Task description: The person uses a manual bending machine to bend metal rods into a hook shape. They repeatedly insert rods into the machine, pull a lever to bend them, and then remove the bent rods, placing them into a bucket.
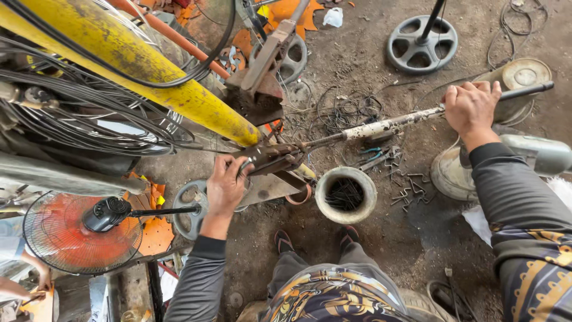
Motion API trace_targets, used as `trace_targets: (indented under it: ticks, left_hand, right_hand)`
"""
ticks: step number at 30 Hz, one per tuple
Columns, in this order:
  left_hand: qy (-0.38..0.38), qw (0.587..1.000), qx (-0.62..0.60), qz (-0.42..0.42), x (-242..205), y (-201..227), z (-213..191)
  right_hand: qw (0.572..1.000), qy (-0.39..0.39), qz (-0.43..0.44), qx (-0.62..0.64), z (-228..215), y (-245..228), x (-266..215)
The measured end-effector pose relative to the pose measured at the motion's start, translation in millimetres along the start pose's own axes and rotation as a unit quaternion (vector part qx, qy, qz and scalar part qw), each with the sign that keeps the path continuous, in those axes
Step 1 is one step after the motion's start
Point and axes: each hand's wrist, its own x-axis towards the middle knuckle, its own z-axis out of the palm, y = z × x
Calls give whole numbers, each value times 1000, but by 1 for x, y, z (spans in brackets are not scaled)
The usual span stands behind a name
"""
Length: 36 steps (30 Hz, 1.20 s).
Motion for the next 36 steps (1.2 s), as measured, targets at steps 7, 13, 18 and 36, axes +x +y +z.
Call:
trace_targets:
  ticks: [7, 13, 18, 36]
  left_hand:
    - [-125, 990, -46, 41, 2, -27, -14]
    - [-132, 985, -76, 75, 20, -40, -1]
    - [-92, 991, -74, 70, 23, -32, 13]
    - [-110, 989, -57, 84, 22, -34, 11]
  right_hand:
    - [999, -19, 5, -26, 1, 0, 6]
    - [997, -46, 35, -42, -14, -14, 4]
    - [993, -94, 64, -34, -19, -18, 4]
    - [986, -53, 145, -58, -52, -29, -109]
